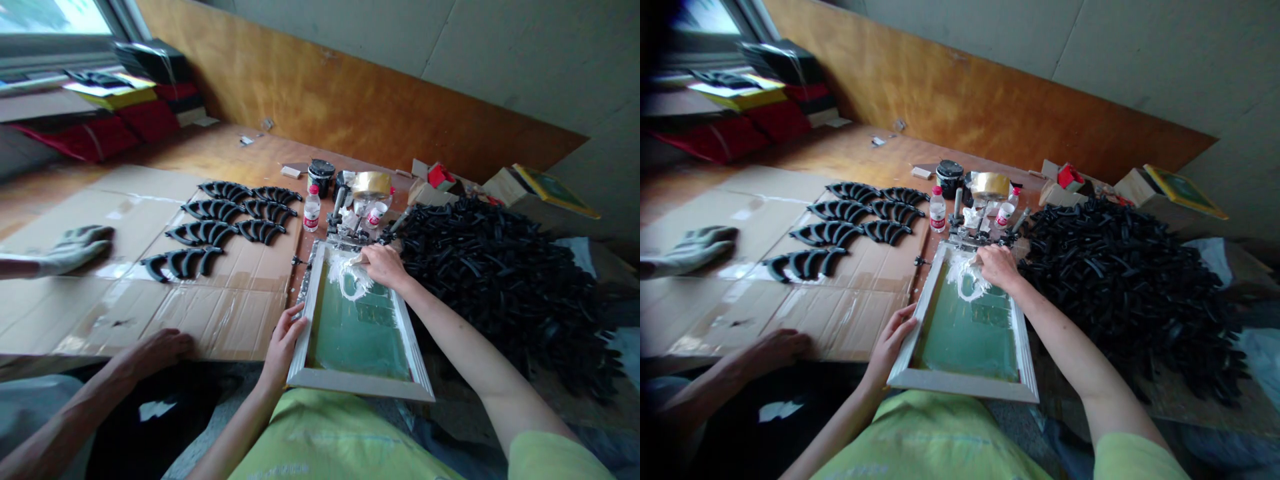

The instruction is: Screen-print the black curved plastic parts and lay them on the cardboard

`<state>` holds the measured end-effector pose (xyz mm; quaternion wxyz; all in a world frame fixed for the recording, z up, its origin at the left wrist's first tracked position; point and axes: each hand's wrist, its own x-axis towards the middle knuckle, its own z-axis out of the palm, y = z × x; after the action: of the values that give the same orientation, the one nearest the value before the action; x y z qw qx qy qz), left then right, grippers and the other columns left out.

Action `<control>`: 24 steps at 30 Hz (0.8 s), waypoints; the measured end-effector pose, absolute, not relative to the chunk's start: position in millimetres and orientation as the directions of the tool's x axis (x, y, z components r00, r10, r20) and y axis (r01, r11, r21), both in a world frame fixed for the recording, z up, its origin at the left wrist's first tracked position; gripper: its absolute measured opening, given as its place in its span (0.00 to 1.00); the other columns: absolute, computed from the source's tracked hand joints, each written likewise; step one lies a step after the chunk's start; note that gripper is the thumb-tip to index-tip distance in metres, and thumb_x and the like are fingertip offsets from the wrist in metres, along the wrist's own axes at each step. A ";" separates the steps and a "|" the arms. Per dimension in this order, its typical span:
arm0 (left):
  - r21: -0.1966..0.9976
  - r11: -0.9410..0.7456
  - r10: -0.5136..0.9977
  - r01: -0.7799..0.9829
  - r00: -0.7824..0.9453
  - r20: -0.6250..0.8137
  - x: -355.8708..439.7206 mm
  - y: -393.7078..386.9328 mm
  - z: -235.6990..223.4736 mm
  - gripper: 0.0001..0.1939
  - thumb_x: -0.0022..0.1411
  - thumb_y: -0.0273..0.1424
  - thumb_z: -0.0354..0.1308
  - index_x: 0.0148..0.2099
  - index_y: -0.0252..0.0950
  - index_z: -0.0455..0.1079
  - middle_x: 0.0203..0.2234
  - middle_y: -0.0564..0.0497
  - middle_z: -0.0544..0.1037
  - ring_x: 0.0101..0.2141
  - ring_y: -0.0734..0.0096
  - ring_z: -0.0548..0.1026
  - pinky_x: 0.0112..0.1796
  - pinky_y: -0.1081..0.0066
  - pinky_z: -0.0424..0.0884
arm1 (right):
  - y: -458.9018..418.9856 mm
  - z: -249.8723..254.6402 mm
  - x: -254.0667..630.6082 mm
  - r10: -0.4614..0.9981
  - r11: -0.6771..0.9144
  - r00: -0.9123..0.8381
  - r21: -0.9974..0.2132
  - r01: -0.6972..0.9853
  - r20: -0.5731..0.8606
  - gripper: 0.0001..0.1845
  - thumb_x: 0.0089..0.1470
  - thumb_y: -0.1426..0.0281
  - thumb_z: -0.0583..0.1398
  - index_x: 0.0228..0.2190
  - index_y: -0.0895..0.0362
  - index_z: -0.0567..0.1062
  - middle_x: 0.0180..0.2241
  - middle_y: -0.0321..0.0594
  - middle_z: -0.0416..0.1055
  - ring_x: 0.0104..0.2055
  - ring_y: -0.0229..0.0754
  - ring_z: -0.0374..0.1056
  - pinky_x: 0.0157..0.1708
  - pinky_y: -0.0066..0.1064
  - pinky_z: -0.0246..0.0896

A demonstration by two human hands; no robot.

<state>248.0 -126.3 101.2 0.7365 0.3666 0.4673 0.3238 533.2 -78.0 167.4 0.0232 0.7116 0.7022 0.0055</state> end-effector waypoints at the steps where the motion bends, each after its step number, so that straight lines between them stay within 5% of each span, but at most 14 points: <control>1: 0.844 0.520 0.820 -0.133 0.354 -0.450 248.0 -126.1 100.3 0.29 0.52 0.47 0.63 0.53 0.38 0.67 0.33 0.53 0.75 0.31 0.70 0.71 0.32 0.74 0.65 | -75.9 169.0 532.4 0.999 -0.015 0.016 0.038 0.999 -0.035 0.04 0.53 0.70 0.61 0.34 0.55 0.72 0.35 0.41 0.74 0.42 0.45 0.66 0.37 0.32 0.52; 5: 0.839 0.533 0.810 -0.111 0.354 -0.468 247.7 -125.2 104.7 0.31 0.51 0.48 0.63 0.53 0.38 0.67 0.32 0.52 0.75 0.29 0.70 0.71 0.30 0.74 0.65 | -67.3 174.1 529.9 0.996 -0.078 0.078 0.025 0.997 -0.031 0.19 0.51 0.66 0.64 0.45 0.53 0.70 0.40 0.41 0.72 0.41 0.45 0.67 0.36 0.32 0.54; 8: 0.849 0.520 0.816 -0.091 0.347 -0.462 246.1 -124.1 118.1 0.33 0.50 0.48 0.64 0.56 0.40 0.66 0.37 0.51 0.76 0.32 0.67 0.72 0.32 0.72 0.66 | -70.5 183.9 541.6 0.973 -0.186 0.181 0.020 0.982 0.144 0.28 0.51 0.63 0.65 0.52 0.52 0.66 0.46 0.45 0.69 0.42 0.47 0.67 0.36 0.33 0.56; 13: 0.916 0.402 0.876 0.009 0.289 -0.387 248.5 -119.3 144.4 0.28 0.48 0.53 0.61 0.45 0.39 0.75 0.40 0.48 0.77 0.37 0.59 0.73 0.34 0.68 0.68 | -107.3 196.8 609.6 0.838 -0.319 0.372 -0.196 0.927 0.399 0.19 0.56 0.64 0.58 0.50 0.52 0.70 0.45 0.43 0.71 0.38 0.44 0.69 0.35 0.33 0.60; 16: 0.949 0.316 0.936 0.004 0.163 -0.313 263.7 -117.0 158.3 0.29 0.48 0.57 0.59 0.41 0.39 0.77 0.40 0.48 0.78 0.38 0.57 0.73 0.35 0.66 0.69 | -132.2 184.4 663.6 0.814 -0.311 0.445 -0.368 0.876 0.372 0.16 0.54 0.65 0.57 0.45 0.53 0.73 0.40 0.41 0.73 0.32 0.42 0.69 0.36 0.34 0.63; 24: 0.913 0.142 0.984 -0.382 -0.044 -0.172 332.1 -119.9 203.4 0.38 0.49 0.60 0.55 0.52 0.38 0.72 0.43 0.44 0.78 0.43 0.52 0.74 0.39 0.62 0.71 | -140.0 99.8 756.6 0.933 -0.139 0.332 -0.710 0.690 0.139 0.14 0.43 0.54 0.59 0.32 0.45 0.75 0.32 0.43 0.76 0.31 0.53 0.73 0.35 0.45 0.68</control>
<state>332.1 -119.9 203.4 0.6060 0.3332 0.4515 0.5638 756.6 -140.0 99.8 -0.3541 0.7351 0.5521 -0.1713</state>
